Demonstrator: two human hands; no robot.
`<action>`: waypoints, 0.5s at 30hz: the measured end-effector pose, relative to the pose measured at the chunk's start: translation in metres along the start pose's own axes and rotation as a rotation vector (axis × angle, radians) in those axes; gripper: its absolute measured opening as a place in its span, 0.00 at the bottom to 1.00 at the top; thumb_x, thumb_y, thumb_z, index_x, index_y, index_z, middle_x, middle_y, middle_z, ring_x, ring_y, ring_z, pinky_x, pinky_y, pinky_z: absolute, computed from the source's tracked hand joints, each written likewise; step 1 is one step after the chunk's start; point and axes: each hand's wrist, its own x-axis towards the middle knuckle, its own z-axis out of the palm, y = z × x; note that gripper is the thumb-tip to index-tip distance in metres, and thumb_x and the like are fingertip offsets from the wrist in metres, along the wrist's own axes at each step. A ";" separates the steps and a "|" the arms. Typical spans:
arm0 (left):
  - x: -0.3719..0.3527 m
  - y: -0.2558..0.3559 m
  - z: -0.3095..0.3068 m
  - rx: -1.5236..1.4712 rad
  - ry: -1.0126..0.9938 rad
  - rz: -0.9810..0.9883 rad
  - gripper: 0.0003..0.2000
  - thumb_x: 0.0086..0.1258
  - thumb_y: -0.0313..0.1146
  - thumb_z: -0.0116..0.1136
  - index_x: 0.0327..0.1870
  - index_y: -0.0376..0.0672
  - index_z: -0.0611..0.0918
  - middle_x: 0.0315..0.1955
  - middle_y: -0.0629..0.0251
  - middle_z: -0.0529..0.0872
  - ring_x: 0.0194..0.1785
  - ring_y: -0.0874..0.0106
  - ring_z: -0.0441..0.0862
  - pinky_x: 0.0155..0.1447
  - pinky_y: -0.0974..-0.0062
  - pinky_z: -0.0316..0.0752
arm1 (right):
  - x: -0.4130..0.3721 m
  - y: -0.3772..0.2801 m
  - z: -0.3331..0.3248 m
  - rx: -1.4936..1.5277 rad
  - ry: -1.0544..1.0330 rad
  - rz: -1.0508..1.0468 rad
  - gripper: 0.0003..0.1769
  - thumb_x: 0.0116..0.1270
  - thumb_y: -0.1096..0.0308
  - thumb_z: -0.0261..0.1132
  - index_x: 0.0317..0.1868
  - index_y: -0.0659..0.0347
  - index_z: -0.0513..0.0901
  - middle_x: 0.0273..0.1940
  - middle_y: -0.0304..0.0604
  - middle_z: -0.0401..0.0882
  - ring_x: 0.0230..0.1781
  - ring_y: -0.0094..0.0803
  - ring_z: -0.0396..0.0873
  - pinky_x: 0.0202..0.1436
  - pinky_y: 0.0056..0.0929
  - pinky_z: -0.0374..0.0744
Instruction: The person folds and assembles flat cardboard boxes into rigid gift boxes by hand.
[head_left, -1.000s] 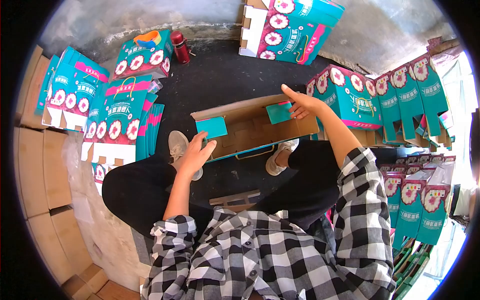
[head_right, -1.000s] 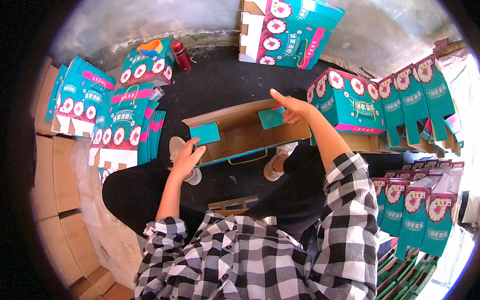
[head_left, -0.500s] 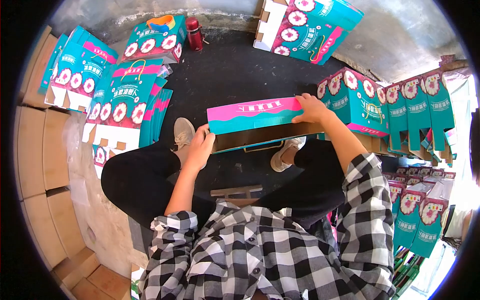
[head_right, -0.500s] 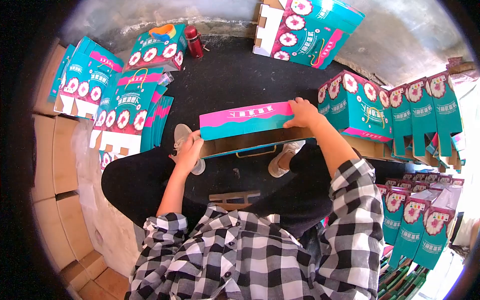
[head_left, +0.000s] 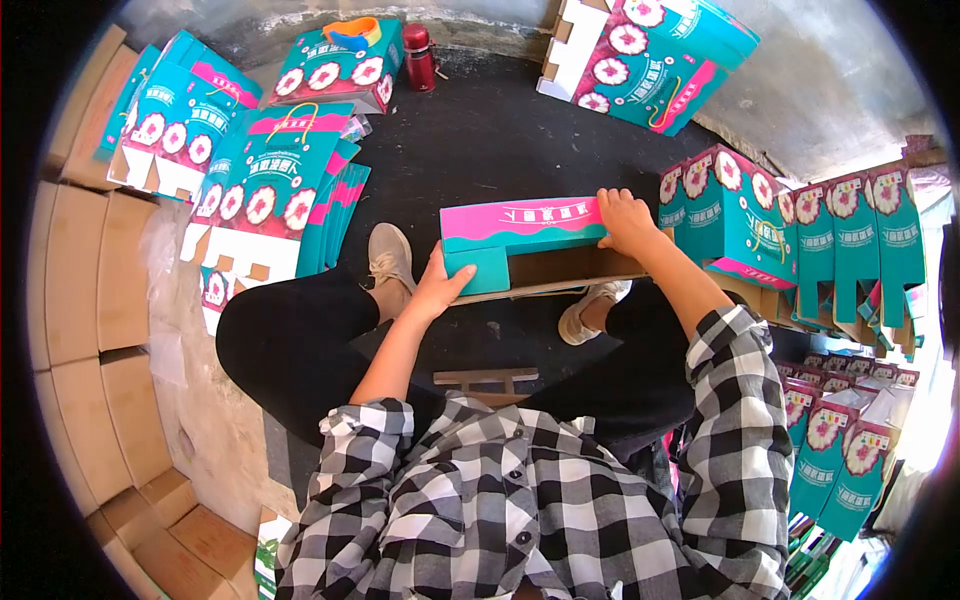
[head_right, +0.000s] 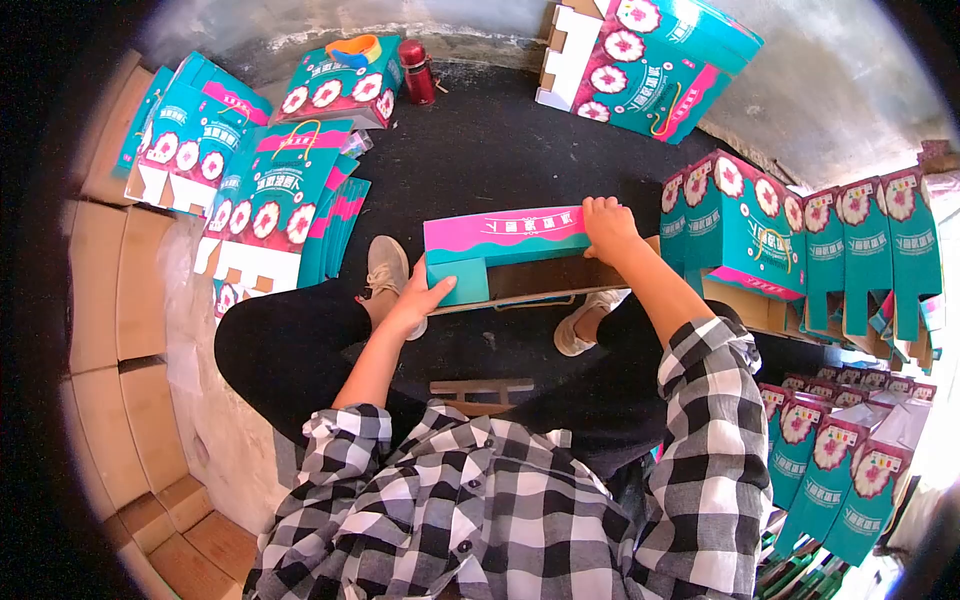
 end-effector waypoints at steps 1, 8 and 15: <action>0.002 -0.007 -0.001 0.053 -0.010 0.019 0.32 0.63 0.39 0.61 0.66 0.36 0.62 0.59 0.49 0.70 0.64 0.59 0.67 0.68 0.65 0.60 | 0.000 -0.001 -0.005 0.013 -0.058 -0.004 0.43 0.38 0.47 0.79 0.49 0.62 0.69 0.45 0.46 0.76 0.49 0.41 0.76 0.47 0.37 0.80; 0.009 -0.032 -0.009 0.028 -0.081 0.008 0.34 0.63 0.37 0.61 0.69 0.37 0.60 0.61 0.48 0.69 0.64 0.61 0.68 0.67 0.67 0.62 | -0.010 0.057 -0.020 0.308 -0.185 0.209 0.37 0.60 0.36 0.58 0.52 0.64 0.76 0.43 0.52 0.80 0.48 0.52 0.78 0.49 0.45 0.78; 0.015 -0.049 -0.009 -0.008 -0.077 0.018 0.36 0.63 0.40 0.63 0.69 0.35 0.60 0.59 0.50 0.72 0.61 0.63 0.71 0.65 0.68 0.64 | -0.047 0.060 -0.049 1.204 -0.748 0.158 0.56 0.53 0.21 0.51 0.66 0.63 0.67 0.63 0.56 0.68 0.62 0.45 0.70 0.61 0.41 0.72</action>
